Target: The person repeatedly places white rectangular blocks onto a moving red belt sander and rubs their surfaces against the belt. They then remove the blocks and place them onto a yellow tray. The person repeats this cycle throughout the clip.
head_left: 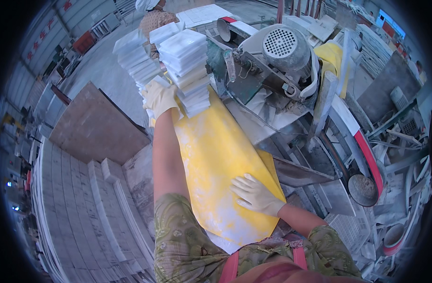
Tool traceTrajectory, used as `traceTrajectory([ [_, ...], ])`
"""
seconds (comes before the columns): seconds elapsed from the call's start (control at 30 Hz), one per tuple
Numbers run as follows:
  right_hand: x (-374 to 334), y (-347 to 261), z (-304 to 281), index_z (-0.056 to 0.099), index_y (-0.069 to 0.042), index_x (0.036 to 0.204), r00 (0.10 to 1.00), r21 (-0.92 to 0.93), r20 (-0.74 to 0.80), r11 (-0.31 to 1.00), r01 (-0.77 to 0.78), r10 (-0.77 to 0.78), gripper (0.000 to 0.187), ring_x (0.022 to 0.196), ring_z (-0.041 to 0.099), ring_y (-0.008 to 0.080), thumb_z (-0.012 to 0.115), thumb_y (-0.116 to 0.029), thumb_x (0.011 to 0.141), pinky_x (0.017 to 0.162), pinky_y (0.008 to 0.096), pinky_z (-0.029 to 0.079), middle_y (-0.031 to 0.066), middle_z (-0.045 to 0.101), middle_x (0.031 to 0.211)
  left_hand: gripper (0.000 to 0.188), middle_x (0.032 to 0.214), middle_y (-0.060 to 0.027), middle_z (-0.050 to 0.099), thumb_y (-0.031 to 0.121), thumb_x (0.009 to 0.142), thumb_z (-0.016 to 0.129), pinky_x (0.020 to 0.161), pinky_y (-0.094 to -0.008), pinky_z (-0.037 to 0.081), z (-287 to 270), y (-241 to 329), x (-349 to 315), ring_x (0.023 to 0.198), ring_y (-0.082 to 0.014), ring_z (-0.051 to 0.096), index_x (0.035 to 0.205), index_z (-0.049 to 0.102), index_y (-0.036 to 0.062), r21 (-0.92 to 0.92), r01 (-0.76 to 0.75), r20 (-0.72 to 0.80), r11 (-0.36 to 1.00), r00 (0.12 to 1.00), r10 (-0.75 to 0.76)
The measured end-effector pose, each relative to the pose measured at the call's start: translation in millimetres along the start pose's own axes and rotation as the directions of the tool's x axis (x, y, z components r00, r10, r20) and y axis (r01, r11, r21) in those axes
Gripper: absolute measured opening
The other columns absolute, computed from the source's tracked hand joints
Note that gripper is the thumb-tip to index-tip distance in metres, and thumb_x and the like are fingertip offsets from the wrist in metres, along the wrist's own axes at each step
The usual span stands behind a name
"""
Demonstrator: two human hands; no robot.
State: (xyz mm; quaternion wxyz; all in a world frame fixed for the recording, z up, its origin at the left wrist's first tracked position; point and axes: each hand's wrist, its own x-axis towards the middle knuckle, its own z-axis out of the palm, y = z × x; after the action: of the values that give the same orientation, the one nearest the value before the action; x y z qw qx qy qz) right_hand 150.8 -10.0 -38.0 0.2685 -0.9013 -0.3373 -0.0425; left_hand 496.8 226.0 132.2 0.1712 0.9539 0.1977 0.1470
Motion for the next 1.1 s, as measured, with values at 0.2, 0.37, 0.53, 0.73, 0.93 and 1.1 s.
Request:
traceTrajectory([
  [0.2, -1, 1, 0, 0.058, -0.001, 0.14, 1.0, 0.025, -0.01, 1.0, 0.008, -0.008, 0.051, 0.142, 0.045, 0.034, 0.065, -0.028, 0.097, 0.123, 0.0526, 0.028, 0.0193, 0.054, 0.147, 0.081, 0.149, -0.0161, 0.055, 0.052, 0.071, 0.08, 0.107, -0.0584, 0.044, 5, -7, 8, 0.141, -0.0362, 0.049, 0.136, 0.059, 0.0069, -0.007, -0.067, 0.03, 0.998, 0.997, 0.067],
  [0.37, -1, 1, 3, 0.059, -0.002, 0.137, 1.0, 0.056, -0.027, 0.998, 0.002, 0.0, 0.047, 0.141, 0.046, 0.0351, 0.064, -0.026, 0.097, 0.123, 0.0529, 0.029, 0.0192, 0.053, 0.146, 0.091, 0.152, -0.0182, 0.051, 0.054, 0.078, 0.079, 0.11, -0.058, 0.043, 18, -38, 21, 0.141, -0.0361, 0.047, 0.15, 0.048, 0.0067, -0.107, -0.202, -0.202, 0.974, 0.963, 0.177],
  [0.53, 0, 2, 6, 0.059, -0.002, 0.136, 0.999, 0.056, -0.032, 0.998, 0.009, -0.007, 0.046, 0.14, 0.045, 0.0377, 0.065, -0.024, 0.096, 0.123, 0.053, 0.03, 0.02, 0.053, 0.146, 0.091, 0.138, -0.0232, 0.057, 0.06, 0.089, 0.071, 0.104, -0.0484, 0.049, 24, -92, 13, 0.128, -0.0365, 0.057, 0.145, 0.045, -0.0066, -0.535, -0.024, -0.196, 0.845, 0.976, -0.097],
  [0.73, -3, 4, 9, 0.058, -0.002, 0.139, 0.999, 0.008, -0.037, 1.0, -0.003, 0.004, 0.048, 0.141, 0.047, 0.0348, 0.064, -0.027, 0.097, 0.123, 0.0538, 0.029, 0.0193, 0.054, 0.145, 0.067, 0.119, -0.016, 0.06, 0.055, 0.103, 0.055, 0.081, -0.0432, 0.055, 35, -98, -5, 0.103, -0.0265, 0.063, 0.135, 0.05, -0.0034, -0.937, 0.277, 0.294, 0.214, 0.954, 0.055],
  [0.93, -4, 7, 10, 0.057, -0.002, 0.14, 0.999, 0.013, -0.034, 1.0, 0.006, -0.005, 0.05, 0.141, 0.047, 0.0347, 0.064, -0.028, 0.098, 0.123, 0.0538, 0.029, 0.0191, 0.053, 0.148, 0.063, 0.117, -0.0142, 0.061, 0.053, 0.106, 0.047, 0.08, -0.0422, 0.055, 42, -98, 2, 0.098, -0.0248, 0.064, 0.135, 0.051, -0.003, -0.945, 0.221, 0.255, 0.242, 0.96, 0.117],
  [1.1, -4, 5, 11, 0.058, -0.002, 0.139, 0.999, 0.035, -0.035, 0.999, -0.001, 0.003, 0.049, 0.143, 0.045, 0.0358, 0.062, -0.028, 0.098, 0.123, 0.0532, 0.028, 0.0197, 0.053, 0.149, 0.061, 0.115, -0.0136, 0.062, 0.051, 0.108, 0.045, 0.08, -0.0422, 0.056, 38, -97, 6, 0.096, -0.0245, 0.065, 0.136, 0.053, -0.0031, -0.906, 0.219, 0.259, 0.363, 0.964, 0.067],
])
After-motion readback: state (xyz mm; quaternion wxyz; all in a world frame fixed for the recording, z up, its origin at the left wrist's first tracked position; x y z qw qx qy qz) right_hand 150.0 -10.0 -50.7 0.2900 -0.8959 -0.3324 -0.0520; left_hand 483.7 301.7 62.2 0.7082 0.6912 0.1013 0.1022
